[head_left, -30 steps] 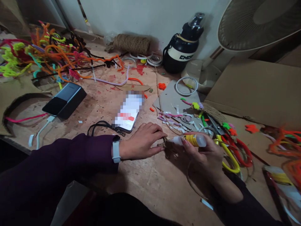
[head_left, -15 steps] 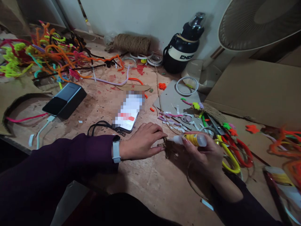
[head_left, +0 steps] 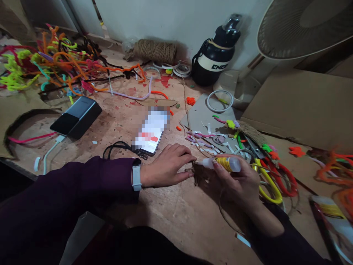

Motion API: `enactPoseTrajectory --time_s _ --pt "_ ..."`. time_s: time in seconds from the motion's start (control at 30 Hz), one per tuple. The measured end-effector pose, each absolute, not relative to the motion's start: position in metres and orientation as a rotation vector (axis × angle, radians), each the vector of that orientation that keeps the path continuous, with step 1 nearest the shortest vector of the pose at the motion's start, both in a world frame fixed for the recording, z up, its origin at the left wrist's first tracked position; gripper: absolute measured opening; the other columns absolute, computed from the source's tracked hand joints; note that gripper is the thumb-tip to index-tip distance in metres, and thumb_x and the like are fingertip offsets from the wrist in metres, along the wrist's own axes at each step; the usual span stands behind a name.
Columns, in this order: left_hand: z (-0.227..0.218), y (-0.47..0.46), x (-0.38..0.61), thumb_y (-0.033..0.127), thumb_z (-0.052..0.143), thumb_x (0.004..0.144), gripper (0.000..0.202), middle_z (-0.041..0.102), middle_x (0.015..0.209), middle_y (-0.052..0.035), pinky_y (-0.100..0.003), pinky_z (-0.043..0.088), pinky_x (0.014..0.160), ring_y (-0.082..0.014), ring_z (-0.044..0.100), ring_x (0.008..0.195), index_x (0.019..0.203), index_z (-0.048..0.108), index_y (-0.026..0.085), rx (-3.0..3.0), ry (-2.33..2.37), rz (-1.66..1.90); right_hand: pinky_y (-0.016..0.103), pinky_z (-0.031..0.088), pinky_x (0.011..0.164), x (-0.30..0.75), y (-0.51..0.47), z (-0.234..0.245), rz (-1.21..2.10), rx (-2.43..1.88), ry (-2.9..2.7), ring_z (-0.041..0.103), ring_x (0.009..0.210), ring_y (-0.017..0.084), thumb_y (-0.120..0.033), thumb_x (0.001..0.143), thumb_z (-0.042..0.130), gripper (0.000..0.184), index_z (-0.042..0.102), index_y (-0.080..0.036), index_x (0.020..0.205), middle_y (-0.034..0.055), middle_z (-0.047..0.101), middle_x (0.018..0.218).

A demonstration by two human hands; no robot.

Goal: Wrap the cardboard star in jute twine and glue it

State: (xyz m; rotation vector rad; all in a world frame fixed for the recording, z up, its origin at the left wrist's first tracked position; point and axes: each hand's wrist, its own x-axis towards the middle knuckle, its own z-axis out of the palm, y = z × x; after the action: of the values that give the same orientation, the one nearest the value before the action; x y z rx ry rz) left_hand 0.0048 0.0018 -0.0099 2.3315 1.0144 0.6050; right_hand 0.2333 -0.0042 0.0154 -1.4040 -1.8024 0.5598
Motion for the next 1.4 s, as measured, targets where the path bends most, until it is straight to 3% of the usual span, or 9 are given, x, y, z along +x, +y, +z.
enactPoseTrajectory --time_s 0.37,1.4 --pt "-0.0081 0.0018 0.0042 0.039 0.063 0.093 0.037 0.061 0.121 -0.0130 -0.042 0.046 0.096 -0.0266 0.055 0.113 0.123 0.062 0.016 2.325 1.014 0.587 0.033 0.053 0.048 0.2327 -0.0046 0.0190 0.604 -1.415 -1.797 0.063 0.057 0.020 -0.049 0.084 0.070 0.022 0.067 -0.027 0.086 0.0036 0.070 0.072" --pt "-0.0113 0.0020 0.0046 0.039 0.064 0.093 0.039 0.061 0.121 -0.0126 -0.043 0.046 0.096 -0.0267 0.055 0.113 0.124 0.062 0.016 2.318 1.009 0.612 0.028 0.052 0.049 0.2409 -0.0055 0.0153 0.549 -1.349 -1.911 0.064 0.056 0.016 -0.041 0.085 0.069 0.019 0.067 -0.022 0.087 0.0011 0.071 0.072"
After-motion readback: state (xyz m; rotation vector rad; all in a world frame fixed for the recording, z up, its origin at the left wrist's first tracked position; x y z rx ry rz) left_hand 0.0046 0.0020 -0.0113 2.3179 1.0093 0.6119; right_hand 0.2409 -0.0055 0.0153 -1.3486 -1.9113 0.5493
